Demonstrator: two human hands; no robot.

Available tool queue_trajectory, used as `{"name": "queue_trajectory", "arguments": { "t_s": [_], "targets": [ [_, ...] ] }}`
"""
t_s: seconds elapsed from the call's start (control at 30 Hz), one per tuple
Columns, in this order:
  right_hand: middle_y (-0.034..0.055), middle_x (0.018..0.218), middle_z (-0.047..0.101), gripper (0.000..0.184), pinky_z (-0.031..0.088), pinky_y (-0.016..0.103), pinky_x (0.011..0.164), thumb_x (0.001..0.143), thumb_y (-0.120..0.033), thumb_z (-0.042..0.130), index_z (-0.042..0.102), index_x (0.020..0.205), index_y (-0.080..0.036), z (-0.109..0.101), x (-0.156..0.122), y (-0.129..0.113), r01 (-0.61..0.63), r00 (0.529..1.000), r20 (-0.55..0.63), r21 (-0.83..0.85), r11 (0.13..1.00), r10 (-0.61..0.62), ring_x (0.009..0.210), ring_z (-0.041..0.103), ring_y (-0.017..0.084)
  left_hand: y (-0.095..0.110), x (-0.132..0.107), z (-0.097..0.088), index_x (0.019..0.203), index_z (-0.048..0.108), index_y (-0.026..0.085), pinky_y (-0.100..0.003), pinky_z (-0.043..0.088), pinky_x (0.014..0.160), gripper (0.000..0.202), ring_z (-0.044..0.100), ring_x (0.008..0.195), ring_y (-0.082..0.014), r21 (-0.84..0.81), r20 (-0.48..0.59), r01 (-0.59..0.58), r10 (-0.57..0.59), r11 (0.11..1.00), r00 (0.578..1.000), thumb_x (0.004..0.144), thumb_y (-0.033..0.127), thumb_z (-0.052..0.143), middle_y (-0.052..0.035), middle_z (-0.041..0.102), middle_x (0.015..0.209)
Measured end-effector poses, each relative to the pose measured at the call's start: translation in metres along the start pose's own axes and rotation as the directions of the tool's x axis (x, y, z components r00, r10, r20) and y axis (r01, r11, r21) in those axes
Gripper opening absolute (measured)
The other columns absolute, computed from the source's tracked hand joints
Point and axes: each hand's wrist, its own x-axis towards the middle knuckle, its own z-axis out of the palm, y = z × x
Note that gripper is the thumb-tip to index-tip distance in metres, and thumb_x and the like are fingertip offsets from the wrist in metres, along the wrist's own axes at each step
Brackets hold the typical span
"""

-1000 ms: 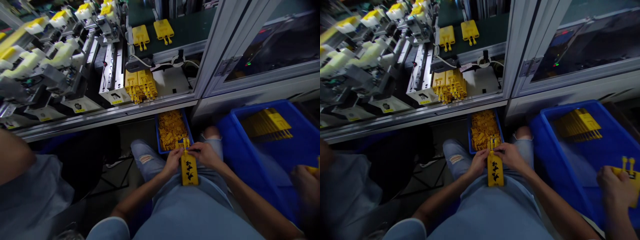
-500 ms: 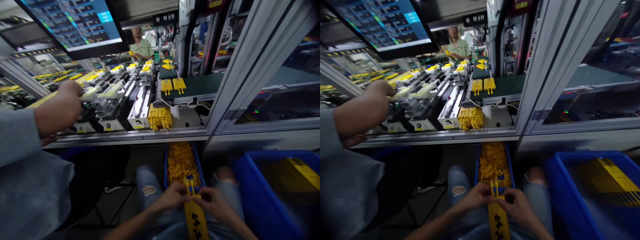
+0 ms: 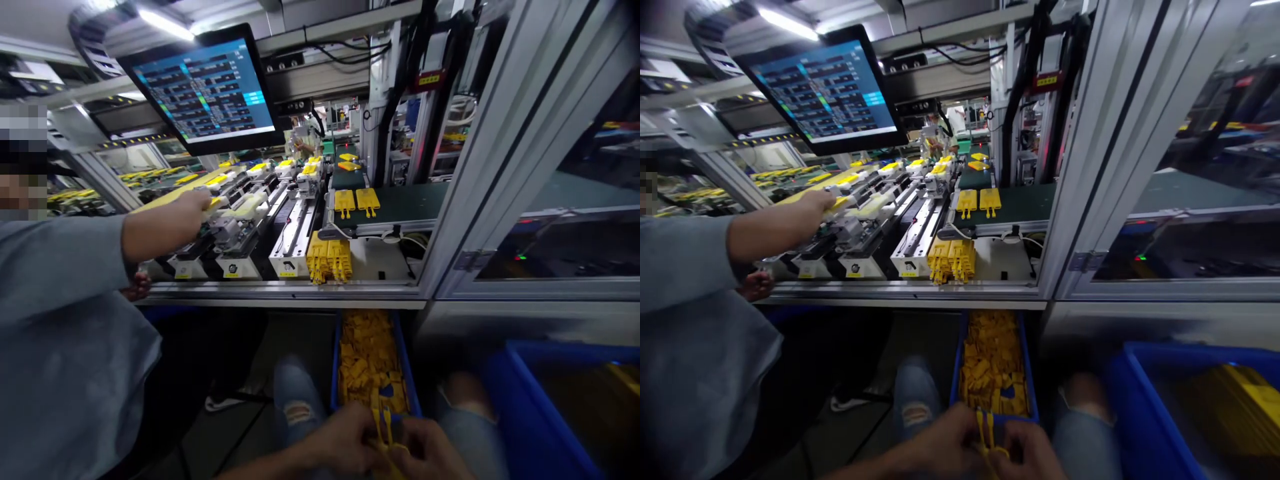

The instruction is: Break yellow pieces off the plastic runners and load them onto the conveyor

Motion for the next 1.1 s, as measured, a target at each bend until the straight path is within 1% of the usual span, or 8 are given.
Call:
{"name": "queue_trajectory", "arguments": {
  "t_s": [0.1,0.2,0.33,0.43,0.57,0.7,0.87,1.1],
  "targets": [
    [-0.0014,0.053,0.047,0.042,0.029,0.023,0.049,0.065,-0.057,0.068,0.056,0.055,-0.018,-0.024,-0.001,-0.01,0.041,0.994,-0.103,0.024,0.999,-0.038,0.053,0.038,0.011,0.029,-0.001,-0.019,0.081,0.072,0.017,-0.018,0.033,0.05,0.017,0.046,0.057,-0.0087,0.268,0.043,-0.098,0.089,0.958,0.995,0.067,0.026,0.07,0.0045,0.059,0.065],
    [-0.0007,0.058,0.05,0.042,0.03,0.023,0.05,0.074,-0.059,0.063,0.063,0.066,-0.018,-0.062,-0.001,-0.015,0.11,0.939,-0.336,0.083,0.99,-0.076,0.055,0.04,0.012,0.065,0.005,-0.041,0.087,0.07,0.016,-0.018,0.036,0.053,0.018,0.05,0.06,-0.0095,0.446,-0.091,-0.173,0.237,0.878,0.967,0.073,0.027,0.065,0.0026,0.063,0.069],
    [-0.0026,0.053,0.043,0.044,0.028,0.024,0.046,0.072,-0.062,0.064,0.063,0.067,-0.019,-0.097,0.006,0.007,0.093,0.87,-0.494,0.155,0.984,-0.005,0.05,0.037,0.012,0.101,0.042,-0.074,0.101,0.064,0.017,-0.025,0.044,0.083,0.022,0.059,0.092,-0.0185,0.658,-0.223,-0.329,0.593,0.677,0.773,0.079,0.018,0.057,-0.0075,0.066,0.105],
    [-0.0024,0.049,0.043,0.047,0.03,0.025,0.046,0.069,-0.066,0.063,0.061,0.06,-0.02,-0.087,0.02,0.036,0.055,0.879,-0.476,0.172,0.984,0.034,0.047,0.039,0.013,0.11,0.094,-0.103,0.102,0.061,0.016,-0.029,0.04,0.092,0.027,0.054,0.105,-0.0216,0.812,-0.178,-0.307,0.711,0.497,0.68,0.079,0.008,0.05,-0.0116,0.061,0.112],
    [0.0005,0.047,0.049,0.056,0.038,0.03,0.049,0.062,-0.077,0.056,0.056,0.049,-0.022,-0.049,0.045,0.061,0.07,0.91,-0.414,0.122,0.99,-0.013,0.048,0.048,0.019,0.112,0.162,-0.139,0.097,0.061,0.016,-0.029,0.04,0.09,0.025,0.053,0.105,-0.0218,0.904,-0.228,-0.087,0.643,0.419,0.731,0.083,0.005,0.042,-0.0113,0.06,0.106],
    [0.0015,0.048,0.055,0.054,0.047,0.034,0.053,0.06,-0.076,0.055,0.055,0.047,-0.023,-0.026,0.063,0.061,0.048,0.954,-0.295,-0.021,0.999,-0.052,0.054,0.058,0.025,0.111,0.197,-0.159,0.105,0.062,0.011,-0.033,0.043,0.087,0.028,0.058,0.101,-0.0252,0.911,-0.328,0.103,0.55,0.399,0.768,0.088,0.008,0.04,-0.0172,0.063,0.104],
    [0.0042,0.057,0.064,0.048,0.049,0.034,0.058,0.065,-0.069,0.055,0.062,0.054,-0.023,-0.016,0.088,0.069,0.062,0.959,-0.272,-0.071,0.996,-0.079,0.064,0.064,0.028,0.103,0.206,-0.167,0.093,0.068,0.003,-0.038,0.048,0.085,0.024,0.065,0.093,-0.0288,0.869,-0.444,0.244,0.463,0.43,0.767,0.085,0.005,0.045,-0.0234,0.067,0.092],
    [0.0084,0.07,0.072,0.032,0.049,0.03,0.065,0.067,-0.047,0.054,0.071,0.062,-0.02,-0.006,0.128,0.083,-0.02,0.953,-0.29,-0.329,0.944,-0.081,0.076,0.069,0.029,0.104,0.202,-0.176,0.092,0.071,0.003,-0.04,0.053,0.08,0.022,0.068,0.093,-0.0316,0.894,-0.395,0.296,0.277,0.335,0.876,0.075,0.004,0.056,-0.0235,0.07,0.092]
  ]
}}
